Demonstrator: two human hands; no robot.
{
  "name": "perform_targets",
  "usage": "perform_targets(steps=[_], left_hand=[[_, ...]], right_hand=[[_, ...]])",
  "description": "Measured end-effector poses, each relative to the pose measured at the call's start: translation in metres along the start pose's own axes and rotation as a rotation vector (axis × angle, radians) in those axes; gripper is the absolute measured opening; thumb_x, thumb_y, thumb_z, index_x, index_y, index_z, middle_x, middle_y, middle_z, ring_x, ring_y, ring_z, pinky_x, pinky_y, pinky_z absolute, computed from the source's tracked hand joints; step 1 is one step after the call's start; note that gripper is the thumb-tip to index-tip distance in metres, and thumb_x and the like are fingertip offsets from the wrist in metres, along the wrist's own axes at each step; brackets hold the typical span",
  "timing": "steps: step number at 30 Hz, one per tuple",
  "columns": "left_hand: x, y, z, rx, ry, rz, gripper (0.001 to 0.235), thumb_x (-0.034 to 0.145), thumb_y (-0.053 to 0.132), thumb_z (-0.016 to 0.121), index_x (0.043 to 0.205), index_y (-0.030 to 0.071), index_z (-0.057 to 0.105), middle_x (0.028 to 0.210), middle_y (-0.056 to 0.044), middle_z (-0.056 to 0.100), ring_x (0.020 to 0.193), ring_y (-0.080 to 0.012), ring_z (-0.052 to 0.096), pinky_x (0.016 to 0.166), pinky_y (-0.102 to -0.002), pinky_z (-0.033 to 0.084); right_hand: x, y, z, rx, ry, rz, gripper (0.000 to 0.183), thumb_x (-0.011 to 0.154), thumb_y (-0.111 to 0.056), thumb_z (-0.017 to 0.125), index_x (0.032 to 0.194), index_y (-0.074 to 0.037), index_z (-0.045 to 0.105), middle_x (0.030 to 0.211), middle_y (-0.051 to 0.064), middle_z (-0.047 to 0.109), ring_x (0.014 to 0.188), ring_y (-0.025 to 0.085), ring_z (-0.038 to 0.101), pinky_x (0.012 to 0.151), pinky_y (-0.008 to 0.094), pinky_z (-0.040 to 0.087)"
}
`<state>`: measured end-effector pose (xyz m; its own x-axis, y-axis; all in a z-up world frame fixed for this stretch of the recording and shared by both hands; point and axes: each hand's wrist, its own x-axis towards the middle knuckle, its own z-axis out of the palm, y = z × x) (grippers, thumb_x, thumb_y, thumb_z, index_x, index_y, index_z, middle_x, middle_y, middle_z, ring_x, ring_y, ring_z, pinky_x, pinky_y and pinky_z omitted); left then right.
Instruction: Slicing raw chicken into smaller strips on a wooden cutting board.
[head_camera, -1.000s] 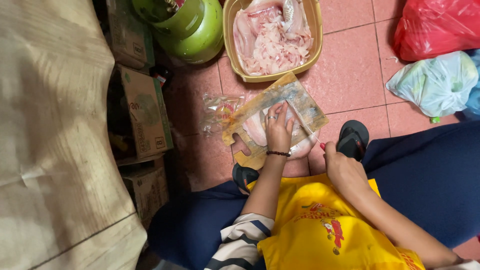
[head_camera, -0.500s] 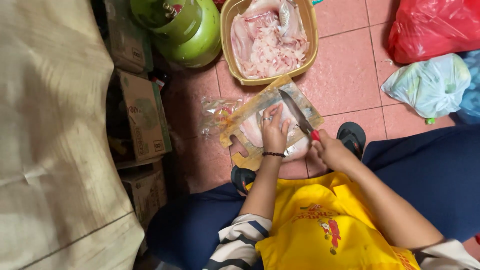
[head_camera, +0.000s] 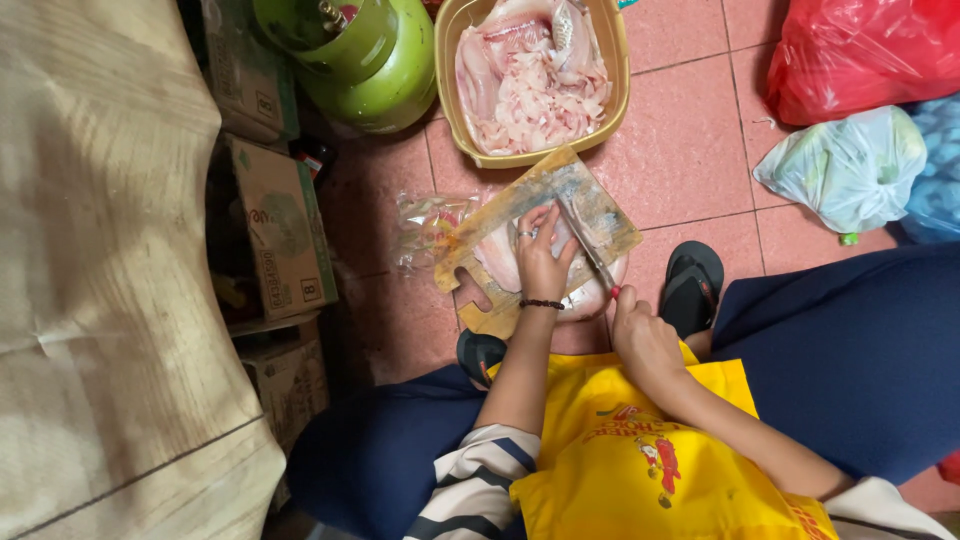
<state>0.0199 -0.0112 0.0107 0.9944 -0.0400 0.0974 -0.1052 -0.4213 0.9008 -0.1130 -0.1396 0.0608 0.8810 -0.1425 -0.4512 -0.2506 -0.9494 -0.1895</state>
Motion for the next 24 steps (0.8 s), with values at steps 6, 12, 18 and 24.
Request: perform_targets(steps=[6,12,18,24], left_hand=[[0.0,-0.004,0.003,-0.002,0.009,-0.021,0.061,0.072,-0.007,0.08,0.13,-0.002,0.064,0.133,-0.017,0.05,0.115,-0.0324,0.056,0.084,-0.026,0.065],[-0.001,-0.008,0.004,-0.054,0.012,-0.039,0.064,0.072,-0.009,0.079,0.133,-0.001,0.062,0.134,-0.016,0.048,0.118,-0.0354,0.055,0.086,-0.03,0.065],[-0.001,0.006,0.0,0.061,0.026,-0.009,0.06,0.072,-0.008,0.08,0.129,-0.001,0.062,0.132,-0.015,0.049,0.118,-0.0345,0.056,0.082,-0.026,0.067],[-0.002,0.006,-0.002,0.244,0.012,0.053,0.06,0.075,0.006,0.082,0.131,0.009,0.06,0.133,-0.008,0.048,0.121,-0.0282,0.055,0.105,-0.036,0.058]], right_hand=[[-0.003,-0.002,0.0,-0.031,0.052,-0.073,0.031,0.105,-0.021,0.029,0.13,-0.005,0.038,0.09,0.015,0.063,0.075,0.046,0.073,0.072,0.056,0.06],[0.016,0.01,0.04,-0.117,0.154,-0.081,0.037,0.103,-0.021,0.029,0.135,-0.005,0.038,0.089,0.011,0.059,0.07,0.043,0.073,0.065,0.054,0.06],[0.014,0.009,0.025,-0.113,0.192,-0.048,0.04,0.104,-0.026,0.035,0.138,-0.006,0.04,0.089,0.011,0.058,0.068,0.042,0.073,0.064,0.054,0.06],[0.018,0.023,0.041,-0.214,0.212,-0.034,0.043,0.101,-0.016,0.032,0.142,-0.008,0.038,0.091,0.008,0.054,0.067,0.036,0.074,0.061,0.05,0.06]])
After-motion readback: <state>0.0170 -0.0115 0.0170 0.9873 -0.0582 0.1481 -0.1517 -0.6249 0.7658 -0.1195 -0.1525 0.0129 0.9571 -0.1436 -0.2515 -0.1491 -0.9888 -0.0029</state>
